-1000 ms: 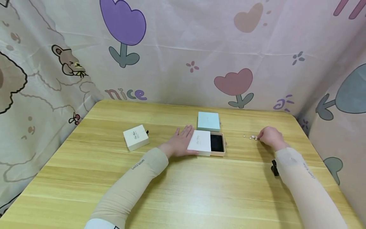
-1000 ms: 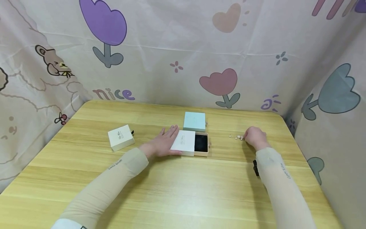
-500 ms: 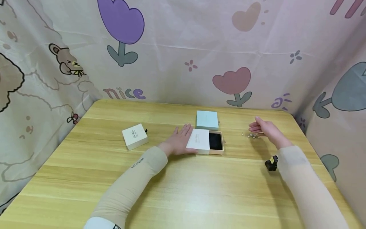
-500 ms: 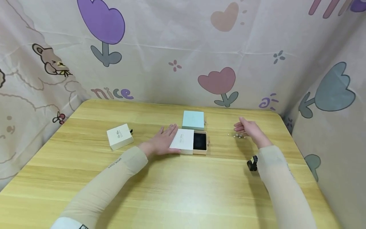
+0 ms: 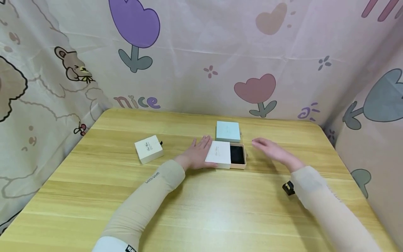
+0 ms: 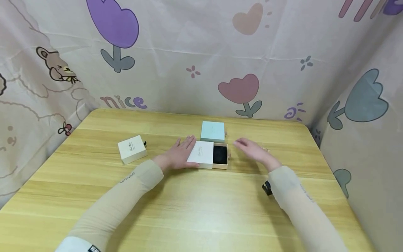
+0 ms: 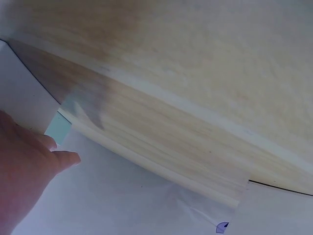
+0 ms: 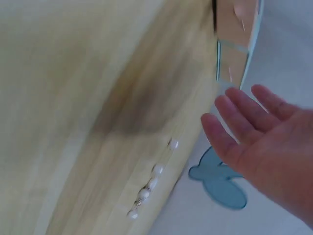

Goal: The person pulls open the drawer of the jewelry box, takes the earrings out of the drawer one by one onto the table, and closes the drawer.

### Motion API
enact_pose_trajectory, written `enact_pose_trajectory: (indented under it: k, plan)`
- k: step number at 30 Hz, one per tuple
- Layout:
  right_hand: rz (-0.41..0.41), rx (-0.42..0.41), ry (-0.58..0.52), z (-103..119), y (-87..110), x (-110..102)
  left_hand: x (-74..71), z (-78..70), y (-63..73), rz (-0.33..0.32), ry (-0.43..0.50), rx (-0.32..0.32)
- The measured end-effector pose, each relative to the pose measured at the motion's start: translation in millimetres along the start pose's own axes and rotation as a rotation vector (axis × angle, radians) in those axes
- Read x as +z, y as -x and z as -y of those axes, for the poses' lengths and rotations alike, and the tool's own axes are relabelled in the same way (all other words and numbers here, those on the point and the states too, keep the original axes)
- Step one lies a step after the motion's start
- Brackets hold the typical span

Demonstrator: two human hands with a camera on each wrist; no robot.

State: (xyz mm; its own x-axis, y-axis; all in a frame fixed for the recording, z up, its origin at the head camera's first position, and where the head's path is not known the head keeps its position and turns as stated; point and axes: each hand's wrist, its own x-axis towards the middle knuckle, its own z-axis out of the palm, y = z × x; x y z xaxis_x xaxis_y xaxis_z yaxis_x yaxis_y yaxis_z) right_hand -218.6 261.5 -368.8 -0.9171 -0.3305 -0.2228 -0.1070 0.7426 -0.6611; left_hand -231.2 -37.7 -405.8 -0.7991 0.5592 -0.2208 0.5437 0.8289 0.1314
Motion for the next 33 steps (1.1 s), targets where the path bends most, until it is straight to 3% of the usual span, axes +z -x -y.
enact_pose_trajectory:
  k: [5, 10, 16, 21, 33]
  plan:
    - [0.049, -0.090, 0.177, 7, -1.2, 20, -1.1, -1.3, 0.2, 0.003, -0.002, 0.001]
    - [0.066, -0.136, 0.249, 11, -8.4, 28, -2.1, -1.4, 0.2, 0.005, 0.009, 0.004]
    - [0.123, -0.137, 0.255, 11, -12.8, 30, -2.1, 2.7, -0.4, 0.019, 0.114, 0.035]
    - [0.124, -0.123, 0.252, 11, -13.6, 30, -5.1, 9.7, -0.6, 0.019, 0.237, 0.063]
    - [0.131, -0.128, 0.261, 14, -14.9, 28, -6.8, 28.6, 1.2, 0.007, 0.354, 0.065]
